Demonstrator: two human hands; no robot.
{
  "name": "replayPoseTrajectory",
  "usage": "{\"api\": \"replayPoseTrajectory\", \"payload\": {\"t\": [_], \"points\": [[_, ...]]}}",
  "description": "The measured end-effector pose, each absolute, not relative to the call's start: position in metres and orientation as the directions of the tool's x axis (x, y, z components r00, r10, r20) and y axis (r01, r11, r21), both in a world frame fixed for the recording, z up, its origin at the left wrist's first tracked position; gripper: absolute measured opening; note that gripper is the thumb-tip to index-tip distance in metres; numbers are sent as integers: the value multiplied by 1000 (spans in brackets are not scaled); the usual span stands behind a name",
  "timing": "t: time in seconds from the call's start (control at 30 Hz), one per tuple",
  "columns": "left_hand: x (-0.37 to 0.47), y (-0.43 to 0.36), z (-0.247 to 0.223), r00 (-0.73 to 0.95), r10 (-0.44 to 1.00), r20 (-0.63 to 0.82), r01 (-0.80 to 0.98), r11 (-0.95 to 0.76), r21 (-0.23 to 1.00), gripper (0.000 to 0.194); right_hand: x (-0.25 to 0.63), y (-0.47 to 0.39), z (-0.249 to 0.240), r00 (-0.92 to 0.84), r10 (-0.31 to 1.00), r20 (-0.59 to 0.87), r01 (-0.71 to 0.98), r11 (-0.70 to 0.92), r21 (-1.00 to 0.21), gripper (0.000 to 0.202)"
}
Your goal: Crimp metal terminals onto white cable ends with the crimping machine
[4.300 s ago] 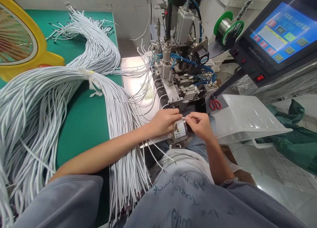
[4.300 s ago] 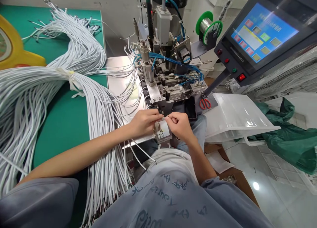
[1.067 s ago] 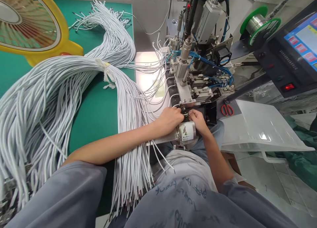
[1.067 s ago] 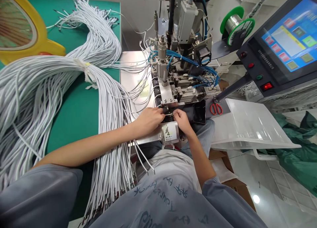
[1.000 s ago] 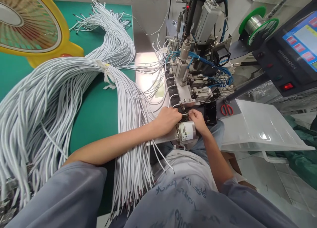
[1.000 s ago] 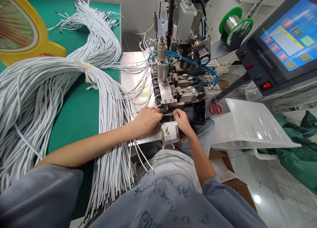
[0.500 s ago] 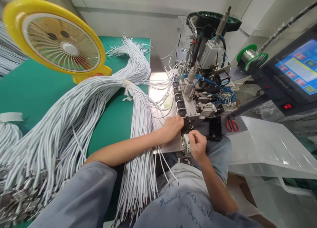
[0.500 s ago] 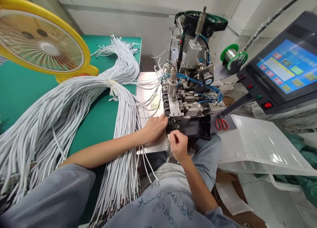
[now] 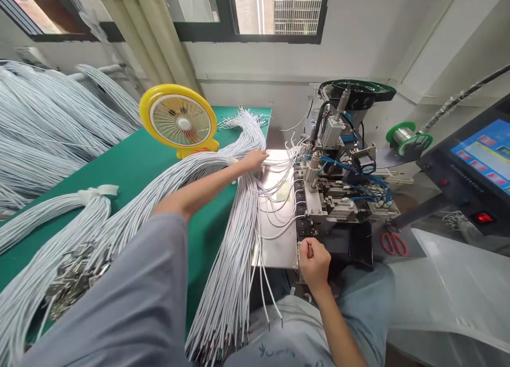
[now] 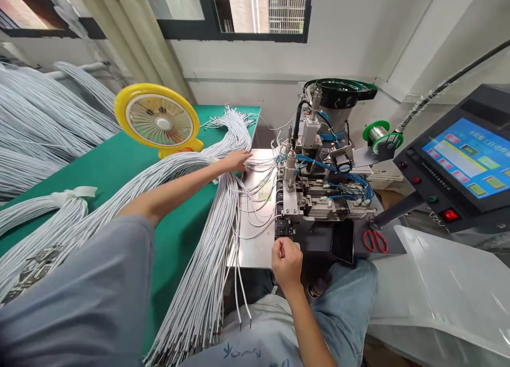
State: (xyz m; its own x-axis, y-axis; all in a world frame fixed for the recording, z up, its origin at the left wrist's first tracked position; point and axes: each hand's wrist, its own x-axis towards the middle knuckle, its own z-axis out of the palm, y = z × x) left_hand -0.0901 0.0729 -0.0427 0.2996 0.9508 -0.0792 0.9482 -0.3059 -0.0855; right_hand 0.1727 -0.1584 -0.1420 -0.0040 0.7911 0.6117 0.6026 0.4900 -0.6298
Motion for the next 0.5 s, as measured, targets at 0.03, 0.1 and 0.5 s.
{"api": "replayPoseTrajectory", "payload": {"t": [0.03,0.1,0.5], "points": [[-93,82,-46,324,940,-111,940,-333,-74,53,172,-158,-142,-1,789,614,599,492,-632,24],[-94,99,-51,354,920,-169,929,-366,-46,53,172,-158,-142,1,786,618,593,497,-633,24],[-79,151,-60,215,960,-178,950,-164,265,35,166,-156,-148,-8,766,642,620,508,-598,26]]}}
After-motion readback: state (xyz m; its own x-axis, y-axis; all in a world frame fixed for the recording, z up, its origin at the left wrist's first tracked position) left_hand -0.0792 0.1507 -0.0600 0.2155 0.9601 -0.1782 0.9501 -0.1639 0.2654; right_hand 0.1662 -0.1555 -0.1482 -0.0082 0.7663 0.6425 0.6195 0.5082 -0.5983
